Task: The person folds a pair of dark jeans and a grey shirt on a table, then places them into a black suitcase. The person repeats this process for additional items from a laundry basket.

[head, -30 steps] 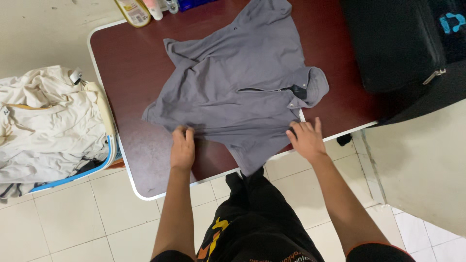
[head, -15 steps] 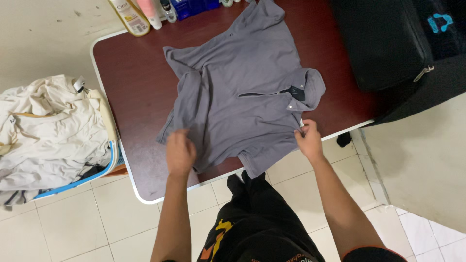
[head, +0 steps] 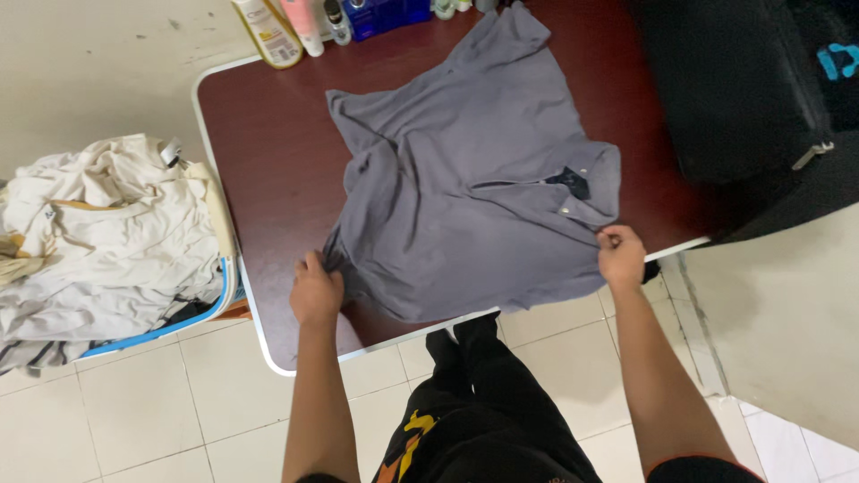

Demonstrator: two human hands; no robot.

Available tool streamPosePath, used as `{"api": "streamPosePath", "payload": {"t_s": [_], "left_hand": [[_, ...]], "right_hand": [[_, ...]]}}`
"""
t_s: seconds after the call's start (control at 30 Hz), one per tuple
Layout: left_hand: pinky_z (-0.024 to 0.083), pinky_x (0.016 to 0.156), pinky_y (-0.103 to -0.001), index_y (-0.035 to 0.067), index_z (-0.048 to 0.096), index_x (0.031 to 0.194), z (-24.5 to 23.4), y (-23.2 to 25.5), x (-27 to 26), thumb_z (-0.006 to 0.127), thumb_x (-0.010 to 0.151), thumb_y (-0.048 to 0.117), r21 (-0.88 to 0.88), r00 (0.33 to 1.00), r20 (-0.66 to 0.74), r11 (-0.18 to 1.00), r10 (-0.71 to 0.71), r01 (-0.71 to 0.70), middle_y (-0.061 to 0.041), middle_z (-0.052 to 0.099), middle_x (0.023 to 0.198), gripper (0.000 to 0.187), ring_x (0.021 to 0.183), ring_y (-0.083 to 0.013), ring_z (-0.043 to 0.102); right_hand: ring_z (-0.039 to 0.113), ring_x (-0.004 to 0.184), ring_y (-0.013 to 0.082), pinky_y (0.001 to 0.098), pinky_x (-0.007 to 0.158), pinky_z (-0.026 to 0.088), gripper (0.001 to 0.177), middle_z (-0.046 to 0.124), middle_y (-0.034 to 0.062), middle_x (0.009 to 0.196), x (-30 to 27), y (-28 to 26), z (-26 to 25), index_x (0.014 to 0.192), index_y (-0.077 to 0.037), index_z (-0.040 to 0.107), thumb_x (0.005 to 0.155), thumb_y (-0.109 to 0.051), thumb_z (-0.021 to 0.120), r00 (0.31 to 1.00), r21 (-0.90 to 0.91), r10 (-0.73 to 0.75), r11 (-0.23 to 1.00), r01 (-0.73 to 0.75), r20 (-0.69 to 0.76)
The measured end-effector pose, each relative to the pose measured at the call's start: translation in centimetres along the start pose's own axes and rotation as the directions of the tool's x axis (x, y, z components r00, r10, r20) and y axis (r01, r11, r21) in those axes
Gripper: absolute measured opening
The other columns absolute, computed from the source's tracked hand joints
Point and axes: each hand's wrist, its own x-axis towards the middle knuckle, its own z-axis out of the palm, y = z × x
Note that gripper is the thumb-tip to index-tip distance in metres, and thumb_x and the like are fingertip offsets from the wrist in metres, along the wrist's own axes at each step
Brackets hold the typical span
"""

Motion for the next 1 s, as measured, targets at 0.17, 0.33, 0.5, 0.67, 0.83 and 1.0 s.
{"api": "streamPosePath", "payload": {"t_s": [0.17,0.33,0.5,0.67,0.83,1.0], "left_hand": [[0.052,0.091,-0.053,0.008,0.058,0.122,-0.5,-0.4,-2.3,0.067,0.077,0.011,0.158,0.998,-0.055,0.987,0.001,0.008,-0.020,0.063,0.116,0.045,0.107,-0.0408,0.064],[0.047,0.100,-0.052,0.004,0.060,0.130,-0.2,0.9,1.2,0.063,0.083,0.006,-0.118,0.957,-0.225,0.970,0.183,-0.213,-0.023,0.062,0.126,0.047,0.116,-0.0435,0.058],[0.046,0.105,-0.050,0.002,0.054,0.144,1.2,4.2,7.1,0.059,0.099,0.015,-0.395,0.970,-0.162,0.889,0.181,-0.232,-0.023,0.061,0.132,0.047,0.122,-0.0428,0.057],[0.051,0.098,-0.048,0.006,0.058,0.131,2.6,5.7,9.7,0.068,0.089,0.037,-0.314,0.957,0.282,0.949,0.072,0.021,-0.020,0.071,0.115,0.052,0.112,-0.0387,0.065],[0.051,0.091,-0.046,0.001,0.055,0.116,3.5,3.4,9.7,0.064,0.094,0.026,-0.501,0.978,0.128,0.862,0.163,-0.078,-0.027,0.064,0.112,0.035,0.105,-0.0408,0.062],[0.050,0.083,-0.042,0.001,0.048,0.118,1.7,1.0,12.2,0.062,0.081,0.021,-0.812,0.992,0.100,0.570,-0.076,0.126,-0.029,0.057,0.109,0.044,0.097,-0.0421,0.064]], "right_hand": [[0.050,0.118,0.0419,0.0512,0.100,0.043,0.038,0.056,0.0255,0.124,-1.6,-6.0,-1.5,0.125,0.001,0.062,0.090,-0.012,0.072,0.868,-0.367,-0.433,0.869,0.330,-0.244],[0.044,0.129,0.0421,0.0528,0.111,0.036,0.045,0.050,0.0250,0.136,-3.2,-14.1,2.6,0.131,-0.001,0.060,0.090,-0.014,0.071,0.780,-0.253,-0.625,0.749,0.613,0.039],[0.039,0.137,0.0435,0.0541,0.116,0.031,0.052,0.046,0.0251,0.147,-2.8,-19.4,7.9,0.137,-0.001,0.057,0.092,-0.023,0.071,0.679,-0.191,-0.672,0.655,0.731,0.296],[0.030,0.146,0.0441,0.0587,0.121,0.022,0.059,0.037,0.0219,0.158,1.4,-20.4,10.7,0.147,-0.010,0.054,0.097,-0.041,0.061,0.638,-0.257,-0.660,0.587,0.767,0.397],[0.022,0.146,0.0495,0.0682,0.112,0.015,0.061,0.029,0.0207,0.162,6.8,-18.9,11.2,0.154,-0.018,0.046,0.102,-0.051,0.045,0.750,-0.370,-0.492,0.662,0.652,0.441],[0.035,0.142,0.0424,0.0739,0.113,0.016,0.052,0.044,0.0175,0.154,9.8,-18.9,10.7,0.138,-0.013,0.060,0.104,-0.049,0.042,0.863,-0.503,-0.386,0.702,0.504,0.326]]}}
